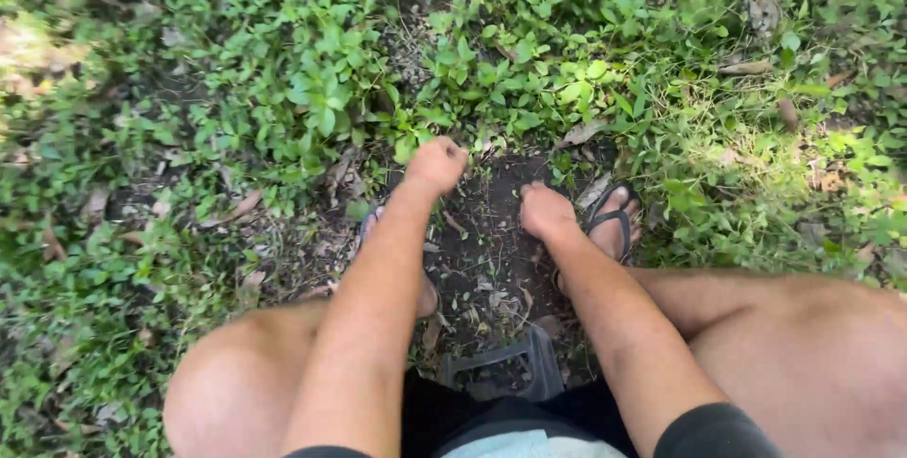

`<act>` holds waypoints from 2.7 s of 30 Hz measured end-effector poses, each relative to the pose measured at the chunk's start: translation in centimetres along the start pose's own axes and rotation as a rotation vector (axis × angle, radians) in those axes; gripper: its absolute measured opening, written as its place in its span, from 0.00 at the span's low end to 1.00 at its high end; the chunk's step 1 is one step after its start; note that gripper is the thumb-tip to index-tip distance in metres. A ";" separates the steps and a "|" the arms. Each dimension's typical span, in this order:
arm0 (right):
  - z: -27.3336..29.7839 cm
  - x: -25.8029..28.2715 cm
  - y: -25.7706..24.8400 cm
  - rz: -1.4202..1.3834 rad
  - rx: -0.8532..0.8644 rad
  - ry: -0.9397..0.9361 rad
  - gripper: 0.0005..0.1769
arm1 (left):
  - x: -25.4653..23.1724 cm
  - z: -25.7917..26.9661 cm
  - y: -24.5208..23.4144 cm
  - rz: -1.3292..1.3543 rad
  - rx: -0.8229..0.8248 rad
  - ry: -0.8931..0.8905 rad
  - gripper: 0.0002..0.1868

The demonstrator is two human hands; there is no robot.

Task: Pulling weeds from the ground by hand while sitting on a small stool.

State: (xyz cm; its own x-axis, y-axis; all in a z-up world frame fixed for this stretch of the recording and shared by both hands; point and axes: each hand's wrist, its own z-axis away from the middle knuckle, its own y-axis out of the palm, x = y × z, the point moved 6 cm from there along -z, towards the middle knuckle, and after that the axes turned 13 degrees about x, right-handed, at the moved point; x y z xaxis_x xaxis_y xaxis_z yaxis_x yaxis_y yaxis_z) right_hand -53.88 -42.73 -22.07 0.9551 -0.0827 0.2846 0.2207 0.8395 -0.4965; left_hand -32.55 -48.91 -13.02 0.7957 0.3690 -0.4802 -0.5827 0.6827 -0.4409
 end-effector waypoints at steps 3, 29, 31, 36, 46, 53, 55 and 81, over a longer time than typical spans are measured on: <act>-3.2 -0.8 -0.1 0.139 0.001 -0.024 0.21 | 1.9 -3.9 5.1 0.125 0.077 0.001 0.16; -4.0 -19.1 -6.1 0.181 -0.078 0.430 0.21 | 4.4 -4.6 7.5 0.397 0.056 -0.101 0.13; -1.6 -23.9 -8.4 -0.035 -0.263 0.645 0.22 | 4.1 -5.8 7.7 0.408 0.035 -0.061 0.13; 3.2 -29.1 -15.2 -0.486 -0.932 0.769 0.13 | 1.7 -2.5 6.1 0.465 0.109 -0.115 0.09; 5.6 -0.6 -16.5 0.239 -0.553 0.444 0.23 | 4.1 -5.8 8.5 0.317 0.059 -0.091 0.15; -4.7 -13.0 -3.5 0.096 0.034 0.412 0.19 | 3.5 -6.3 8.8 0.379 0.122 -0.116 0.15; -2.5 -13.0 -3.8 -0.073 0.298 0.388 0.18 | 3.5 -6.1 8.6 0.406 0.134 -0.114 0.15; -7.4 3.8 -14.1 1.015 -0.079 0.077 0.38 | 5.5 -6.7 8.9 0.553 0.083 -0.171 0.12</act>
State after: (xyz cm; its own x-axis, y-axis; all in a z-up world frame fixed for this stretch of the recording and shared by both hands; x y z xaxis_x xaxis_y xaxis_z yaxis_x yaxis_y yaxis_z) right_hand -51.88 -58.83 -20.08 0.7082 0.6117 -0.3524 -0.6902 0.4950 -0.5278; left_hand -34.50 -44.98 -24.64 0.3967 0.7764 -0.4897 -0.9095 0.4045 -0.0955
